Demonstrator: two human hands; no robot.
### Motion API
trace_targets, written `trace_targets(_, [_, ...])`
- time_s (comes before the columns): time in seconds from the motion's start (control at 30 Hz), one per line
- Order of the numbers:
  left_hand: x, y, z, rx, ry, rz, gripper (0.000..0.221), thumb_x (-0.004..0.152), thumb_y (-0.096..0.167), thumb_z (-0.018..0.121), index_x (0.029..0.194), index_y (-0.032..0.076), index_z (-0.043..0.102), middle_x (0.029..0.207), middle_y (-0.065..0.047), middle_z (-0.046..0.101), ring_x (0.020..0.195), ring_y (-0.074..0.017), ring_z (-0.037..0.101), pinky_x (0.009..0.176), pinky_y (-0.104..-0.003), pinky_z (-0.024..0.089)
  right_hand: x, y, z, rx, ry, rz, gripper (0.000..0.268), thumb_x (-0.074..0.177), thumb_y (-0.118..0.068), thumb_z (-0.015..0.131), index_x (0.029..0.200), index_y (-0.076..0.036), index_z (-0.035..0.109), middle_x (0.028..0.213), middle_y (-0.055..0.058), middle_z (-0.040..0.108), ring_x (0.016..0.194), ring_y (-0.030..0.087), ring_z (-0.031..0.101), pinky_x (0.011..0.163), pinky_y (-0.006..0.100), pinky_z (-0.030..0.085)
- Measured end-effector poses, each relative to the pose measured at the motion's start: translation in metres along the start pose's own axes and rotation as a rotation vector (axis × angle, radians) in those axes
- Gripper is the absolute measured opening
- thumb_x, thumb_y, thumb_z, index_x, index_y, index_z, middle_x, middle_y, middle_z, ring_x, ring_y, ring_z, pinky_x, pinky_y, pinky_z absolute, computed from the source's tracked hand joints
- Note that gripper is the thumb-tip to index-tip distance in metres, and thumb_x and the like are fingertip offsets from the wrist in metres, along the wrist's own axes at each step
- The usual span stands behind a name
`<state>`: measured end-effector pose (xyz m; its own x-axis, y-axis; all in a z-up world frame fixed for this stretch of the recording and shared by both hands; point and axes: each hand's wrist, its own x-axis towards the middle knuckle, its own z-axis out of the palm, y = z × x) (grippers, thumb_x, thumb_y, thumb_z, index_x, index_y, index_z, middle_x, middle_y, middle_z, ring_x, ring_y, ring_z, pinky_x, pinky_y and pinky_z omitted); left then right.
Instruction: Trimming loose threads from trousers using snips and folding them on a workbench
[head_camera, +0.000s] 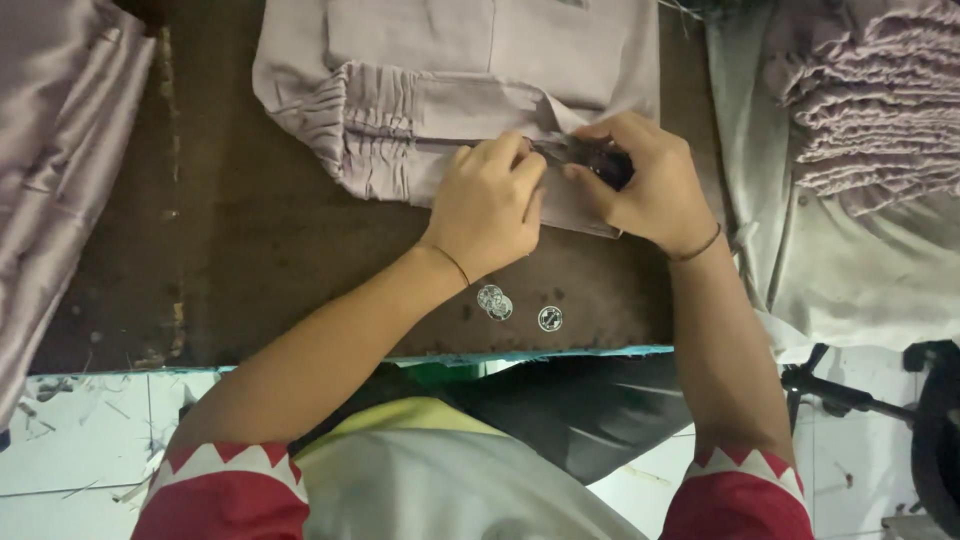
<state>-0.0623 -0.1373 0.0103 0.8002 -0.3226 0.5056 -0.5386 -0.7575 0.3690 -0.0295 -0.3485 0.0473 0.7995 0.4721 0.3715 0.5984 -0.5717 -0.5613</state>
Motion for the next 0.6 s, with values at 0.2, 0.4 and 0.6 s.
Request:
trace_targets(0.2, [0.001, -0.006, 0.012, -0.009, 0.054, 0.007, 0.007, 0.08, 0.011, 0.064, 0.086, 0.012, 0.062, 0.088, -0.003, 0.053, 0.074, -0.0286, 0.062, 0.064, -0.039, 0.046, 0.001, -0.004, -0.006, -0.088, -0.019, -0.062, 0.031, 0.084, -0.016, 0.088, 0.109, -0.004, 0.074, 0.102, 0.016, 0.068, 0.086, 0.043, 0.07, 0.068, 0.05, 0.057])
trace_targets(0.4, [-0.001, -0.012, 0.02, 0.005, 0.057, 0.008, 0.011, 0.085, 0.017, 0.063, 0.093, 0.015, 0.055, 0.083, -0.002, 0.051, 0.072, -0.0285, 0.062, 0.064, -0.04, 0.046, 0.0, -0.01, -0.006, -0.024, -0.052, -0.073, 0.022, 0.085, -0.013, 0.086, 0.103, -0.004, 0.077, 0.097, 0.014, 0.068, 0.084, 0.041, 0.071, 0.069, 0.046, 0.058])
trace_targets(0.6, [0.003, -0.009, 0.01, -0.051, 0.053, 0.011, 0.005, 0.09, 0.011, 0.059, 0.091, 0.013, 0.055, 0.079, -0.003, 0.053, 0.067, -0.028, 0.062, 0.062, -0.038, 0.047, -0.002, -0.006, -0.003, -0.009, -0.075, -0.09, 0.022, 0.084, -0.011, 0.086, 0.101, -0.001, 0.077, 0.095, 0.017, 0.068, 0.083, 0.043, 0.07, 0.068, 0.047, 0.056])
